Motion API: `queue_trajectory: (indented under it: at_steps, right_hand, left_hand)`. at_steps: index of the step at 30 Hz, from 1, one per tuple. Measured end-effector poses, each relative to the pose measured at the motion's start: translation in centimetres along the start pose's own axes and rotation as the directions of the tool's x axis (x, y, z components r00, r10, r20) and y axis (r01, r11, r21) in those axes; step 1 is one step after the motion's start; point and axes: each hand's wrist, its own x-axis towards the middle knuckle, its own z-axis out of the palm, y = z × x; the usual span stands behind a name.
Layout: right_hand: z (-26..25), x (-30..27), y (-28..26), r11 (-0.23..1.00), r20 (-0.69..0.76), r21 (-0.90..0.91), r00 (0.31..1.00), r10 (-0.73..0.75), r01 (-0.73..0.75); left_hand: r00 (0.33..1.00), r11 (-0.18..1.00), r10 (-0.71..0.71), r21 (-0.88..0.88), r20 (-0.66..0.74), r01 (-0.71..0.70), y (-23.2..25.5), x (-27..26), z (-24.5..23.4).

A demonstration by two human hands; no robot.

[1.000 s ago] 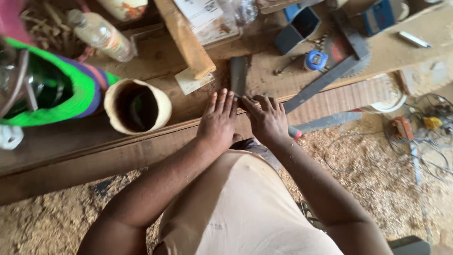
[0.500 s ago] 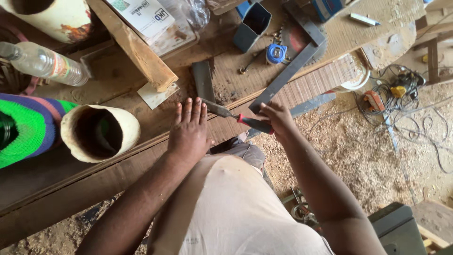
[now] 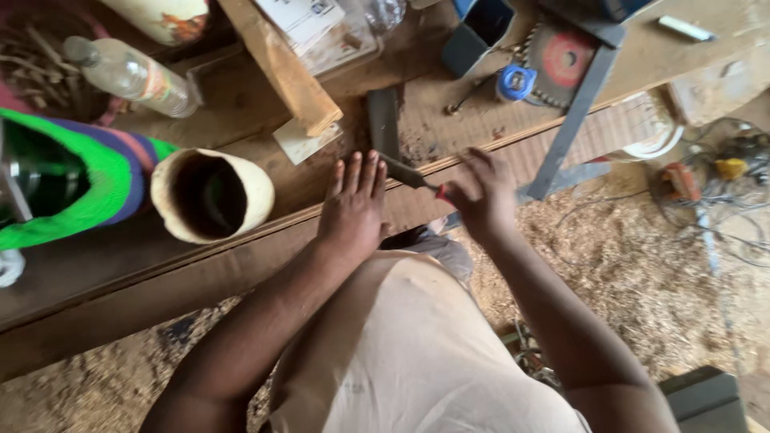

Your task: The person scrapes a wooden block with a putty knife and moves woodworking tools across a workbench covered in sawdust.

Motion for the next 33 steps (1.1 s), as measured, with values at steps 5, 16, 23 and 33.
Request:
queue_trajectory:
  at_steps: [5, 16, 23, 33]
  right_hand:
    - [2.4, 2.4, -5.2, 0.961, 0.244, -0.207, 0.961, -0.13, 0.182]
    - [4.5, 6.9, -3.7, 0.922, 0.252, -0.298, 0.952, -0.172, 0.246]
    - [4.6, 5.9, -4.8, 0.973, 0.228, -0.205, 0.972, -0.056, 0.104]
    - [4.2, 5.0, -2.4, 0.995, 0.152, -0.093, 0.988, 0.037, -0.023]
  left_hand:
    - [1.0, 1.0, 0.001, 0.012, 0.019, -0.001, -0.3, 0.7, -0.3]
    - [0.999, 0.998, -0.032, 0.05, 0.016, 0.031, -1.4, 5.5, -1.3]
    - [1.0, 1.0, -0.004, 0.008, 0.003, 0.004, -2.0, 5.2, 0.0]
    - [0.878, 0.915, -0.195, -0.404, -0.437, 0.002, -1.6, 6.1, 2.9]
